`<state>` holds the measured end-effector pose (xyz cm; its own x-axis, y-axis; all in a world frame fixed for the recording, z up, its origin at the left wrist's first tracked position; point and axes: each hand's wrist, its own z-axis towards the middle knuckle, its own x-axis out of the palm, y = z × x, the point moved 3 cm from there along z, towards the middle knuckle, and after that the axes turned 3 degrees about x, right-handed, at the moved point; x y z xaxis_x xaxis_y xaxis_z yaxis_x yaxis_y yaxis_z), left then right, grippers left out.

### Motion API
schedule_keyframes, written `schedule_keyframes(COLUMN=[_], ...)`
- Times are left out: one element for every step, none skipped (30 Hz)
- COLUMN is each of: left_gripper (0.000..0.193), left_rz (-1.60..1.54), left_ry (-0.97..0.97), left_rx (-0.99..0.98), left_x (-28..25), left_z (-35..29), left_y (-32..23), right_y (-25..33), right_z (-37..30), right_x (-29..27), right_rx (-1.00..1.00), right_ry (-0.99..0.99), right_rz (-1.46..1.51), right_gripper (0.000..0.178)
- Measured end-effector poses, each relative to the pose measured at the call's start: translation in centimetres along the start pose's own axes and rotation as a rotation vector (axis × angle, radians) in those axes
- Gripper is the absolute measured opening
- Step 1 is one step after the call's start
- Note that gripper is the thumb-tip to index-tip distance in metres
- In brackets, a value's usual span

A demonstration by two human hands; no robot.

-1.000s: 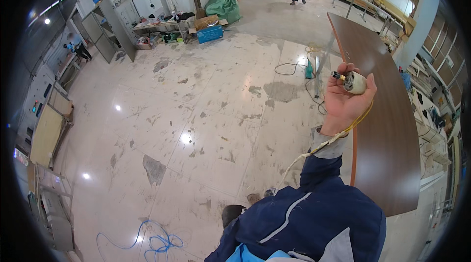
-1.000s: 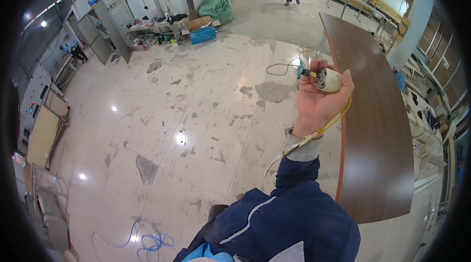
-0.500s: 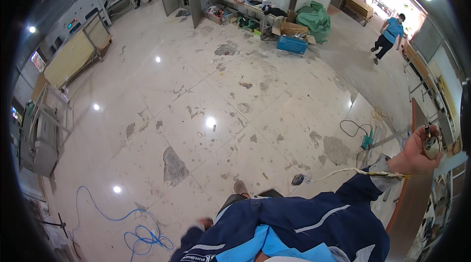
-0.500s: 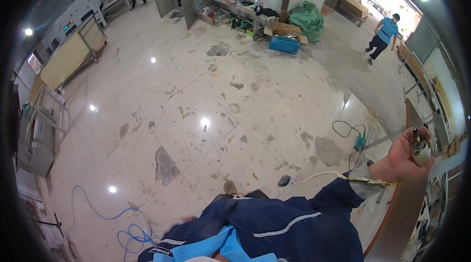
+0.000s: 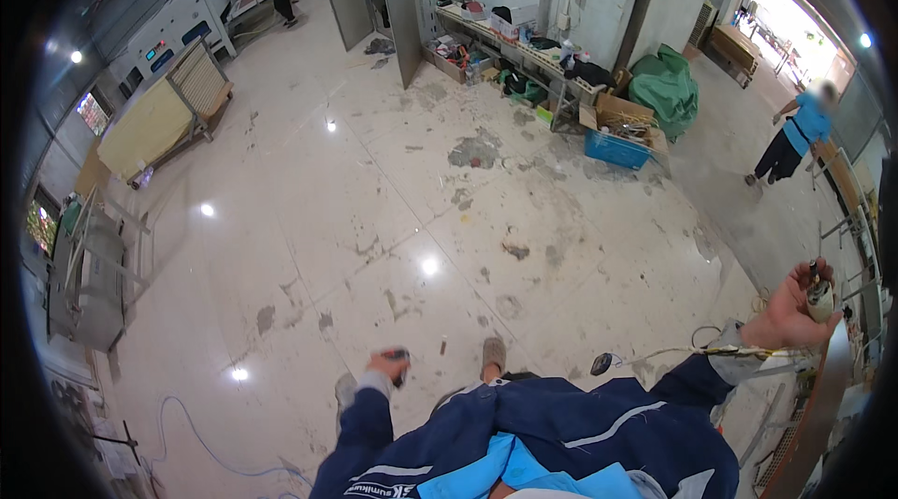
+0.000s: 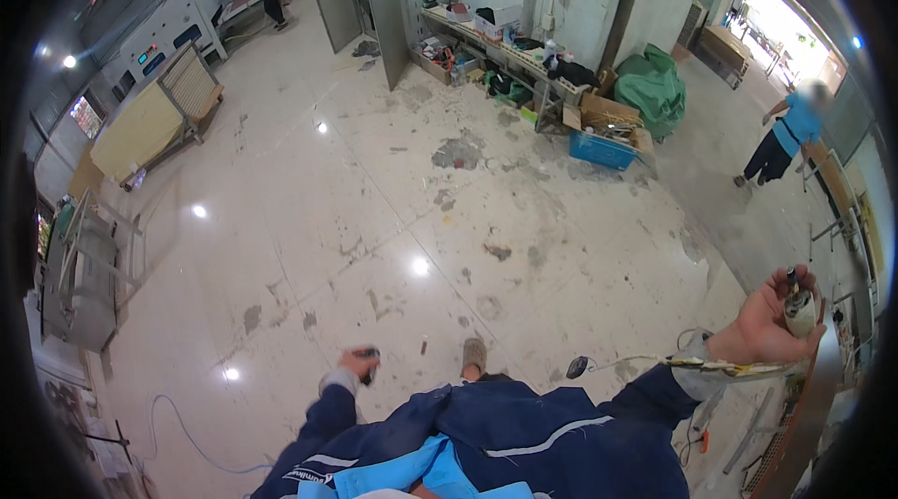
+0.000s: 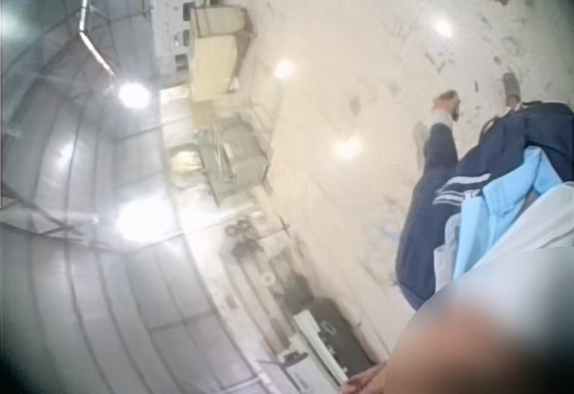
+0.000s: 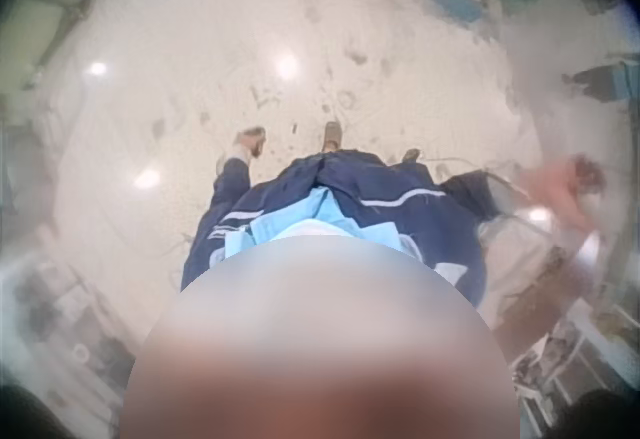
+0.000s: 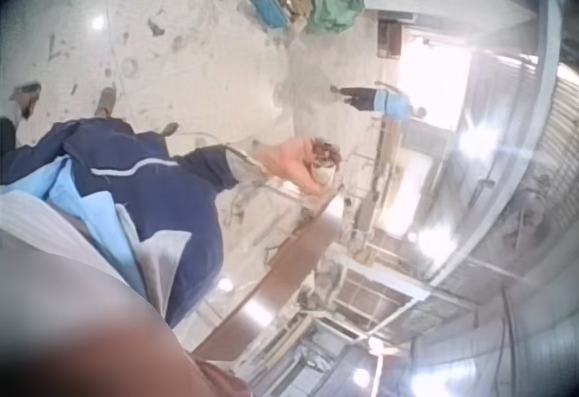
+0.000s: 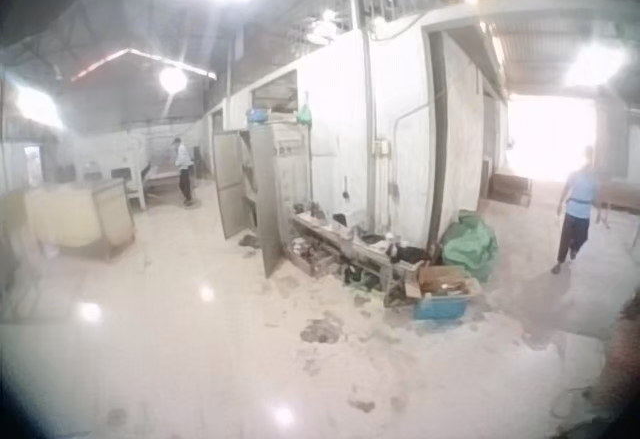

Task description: The person sands a large wooden tabletop using a handheld electric sander, moving it across the surface in multiple passes. They pause to inspect small wood chips, then continue sanding before walking away with the tools.

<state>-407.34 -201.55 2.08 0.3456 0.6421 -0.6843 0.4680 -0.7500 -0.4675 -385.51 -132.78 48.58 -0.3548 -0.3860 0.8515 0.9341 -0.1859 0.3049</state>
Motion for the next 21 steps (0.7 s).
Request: schedule_keyframes(left_gripper=[0.098, 0.089, 0.07, 0.069, 0.068, 0.068, 0.067, 0.067, 0.066, 0.066, 0.066, 0.065, 0.065, 0.065, 0.064, 0.064, 0.064, 0.064, 0.064, 0.064, 0.074], left_rz=[-0.033, 0.068, 0.038, 0.039, 0.049, 0.031, 0.004, -0.014, -0.021, -0.035, -0.042, -0.038, -0.034, -0.016, 0.019, 0.095, 0.217, 0.368, 0.463, 0.518, 0.384], left_ry=[0.141, 0.273, 0.58, 0.644, 0.607, 0.558, 0.525, 0.51, 0.506, 0.499, 0.495, 0.497, 0.504, 0.517, 0.543, 0.596, 0.677, 0.762, 0.772, 0.735, 0.487], left_rx=[-0.037, -0.014, -0.033, -0.057, -0.184, -0.269, -0.307, -0.321, -0.314, -0.32, -0.32, -0.317, -0.306, -0.288, -0.257, -0.197, -0.083, 0.08, 0.194, 0.196, 0.171], left_x=[1.1, 2.4, 3.8, 4.6, 4.9, 4.9, 4.5, 4.0, 3.3, 2.5, 1.5, 0.4, -0.8, -2.1, -3.4, -5.0, -6.7, -8.8, -11.2, -14.1, -17.7], left_z=[1.1, 1.4, 2.0, 2.4, 3.5, 4.7, 6.7, 9.1, 12.1, 15.1, 18.4, 21.5, 24.9, 28.2, 31.6, 34.8, 38.5, 42.5, 46.5, 51.1, 56.2], left_y=[0.9, 1.8, 2.3, 2.6, 2.5, 2.1, 0.8, -0.9, -2.8, -4.7, -6.6, -8.2, -9.9, -11.5, -13.1, -14.7, -16.9, -19.6, -22.7, -26.2, -30.5], right_y=[-4.3, -8.4, -12.7, -17.3, -21.4, -25.2, -29.2, -33.3, -37.2, -41.1, -44.9, -48.8, -52.1, -55.6, -59.0, -62.4, -65.8, -69.2, -72.6, -76.0, -79.3], right_z=[0.4, 1.0, 1.5, 1.7, 1.8, 1.8, 1.7, 1.7, 1.7, 1.8, 1.8, 1.7, 1.3, 1.3, 1.7, 2.1, 2.6, 3.2, 3.6, 4.0, 4.1], right_x=[2.1, 4.3, 6.4, 8.3, 10.2, 12.0, 13.9, 15.8, 17.7, 19.6, 21.0, 22.5, 23.9, 25.5, 27.4, 29.1, 30.9, 32.6, 34.1, 36.0, 37.4], right_rx=[0.072, 0.112, 0.148, 0.152, 0.168, 0.211, 0.265, 0.295, 0.353, 0.382, 0.389, 0.38, 0.41, 0.424, 0.453, 0.482, 0.512, 0.574, 0.642, 0.661, 0.66], right_ry=[0.052, 0.046, 0.034, -0.042, -0.044, 0.004, 0.127, 0.223, 0.316, 0.357, 0.339, 0.323, 0.332, 0.304, 0.294, 0.283, 0.274, 0.269, 0.242, 0.397, 0.47], right_rz=[0.082, 0.116, 0.162, 0.154, 0.147, 0.165, 0.187, 0.181, 0.222, 0.22, 0.191, 0.164, 0.13, 0.093, 0.071, 0.049, 0.027, 0.0, -0.018, -0.011, -0.018], right_gripper=[0.066, 0.067, 0.067, 0.068, 0.068, 0.068, 0.068, 0.068, 0.069, 0.069, 0.07, 0.067, 0.066, 0.064, 0.06, 0.056, 0.052, 0.05, 0.048, 0.04, 0.038])
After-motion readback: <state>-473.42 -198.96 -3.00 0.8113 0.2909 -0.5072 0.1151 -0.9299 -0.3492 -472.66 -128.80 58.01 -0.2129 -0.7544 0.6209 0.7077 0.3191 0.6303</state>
